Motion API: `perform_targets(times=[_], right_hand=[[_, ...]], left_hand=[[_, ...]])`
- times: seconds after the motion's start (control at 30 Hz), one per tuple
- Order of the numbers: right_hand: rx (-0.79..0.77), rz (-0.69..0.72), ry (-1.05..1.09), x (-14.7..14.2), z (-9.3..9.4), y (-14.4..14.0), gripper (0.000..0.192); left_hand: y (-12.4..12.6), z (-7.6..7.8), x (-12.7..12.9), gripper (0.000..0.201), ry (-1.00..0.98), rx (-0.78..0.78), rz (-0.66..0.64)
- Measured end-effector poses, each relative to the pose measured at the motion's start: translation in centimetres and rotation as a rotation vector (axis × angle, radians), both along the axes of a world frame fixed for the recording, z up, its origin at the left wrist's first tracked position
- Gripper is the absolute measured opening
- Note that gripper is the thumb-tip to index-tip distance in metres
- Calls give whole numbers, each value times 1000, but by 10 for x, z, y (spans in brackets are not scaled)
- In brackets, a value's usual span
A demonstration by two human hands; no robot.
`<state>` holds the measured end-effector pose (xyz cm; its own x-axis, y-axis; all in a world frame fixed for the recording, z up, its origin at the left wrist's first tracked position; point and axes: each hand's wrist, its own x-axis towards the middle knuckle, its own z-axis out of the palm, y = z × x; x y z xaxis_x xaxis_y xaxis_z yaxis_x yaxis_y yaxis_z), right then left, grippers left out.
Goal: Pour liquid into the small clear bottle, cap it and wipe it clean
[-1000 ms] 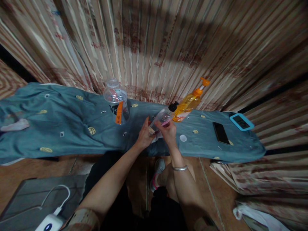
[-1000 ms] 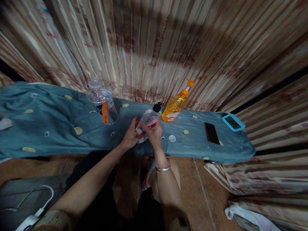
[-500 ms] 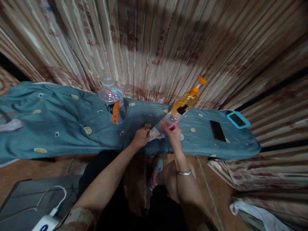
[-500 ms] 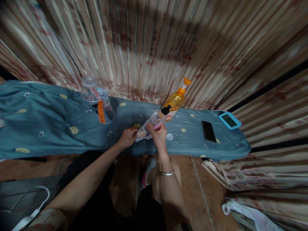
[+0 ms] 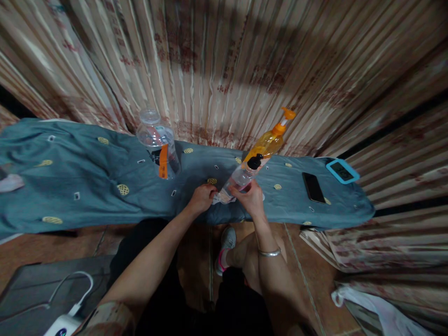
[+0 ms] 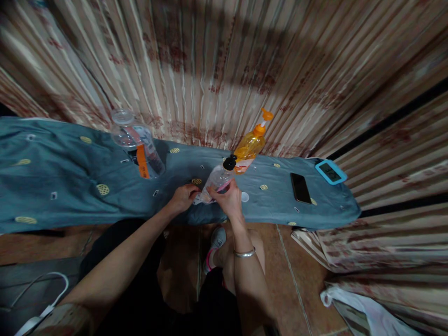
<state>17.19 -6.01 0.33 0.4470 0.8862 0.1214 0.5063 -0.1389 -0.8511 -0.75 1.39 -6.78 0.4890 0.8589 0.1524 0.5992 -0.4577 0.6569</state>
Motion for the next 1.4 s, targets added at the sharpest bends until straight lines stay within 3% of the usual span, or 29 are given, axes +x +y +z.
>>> perform_targets(times=[0.27, 0.5, 0.7, 0.97, 1.4], right_hand=[[-8, -85, 6, 17, 2, -6, 53], [90, -349, -90, 42, -4, 3, 56], [78, -478, -171, 54, -2, 22, 55], [-9, -546, -236, 59, -2, 38, 57], [-78, -549, -202, 62, -7, 44, 69]], left_hand=[[-2, -1, 0, 26, -28, 14, 13], [-5, 9, -3, 22, -38, 6, 18], [-6, 15, -4, 22, -23, -20, -2], [-7, 24, -6, 34, 34, -61, -9], [-6, 30, -7, 27, 120, -61, -65]])
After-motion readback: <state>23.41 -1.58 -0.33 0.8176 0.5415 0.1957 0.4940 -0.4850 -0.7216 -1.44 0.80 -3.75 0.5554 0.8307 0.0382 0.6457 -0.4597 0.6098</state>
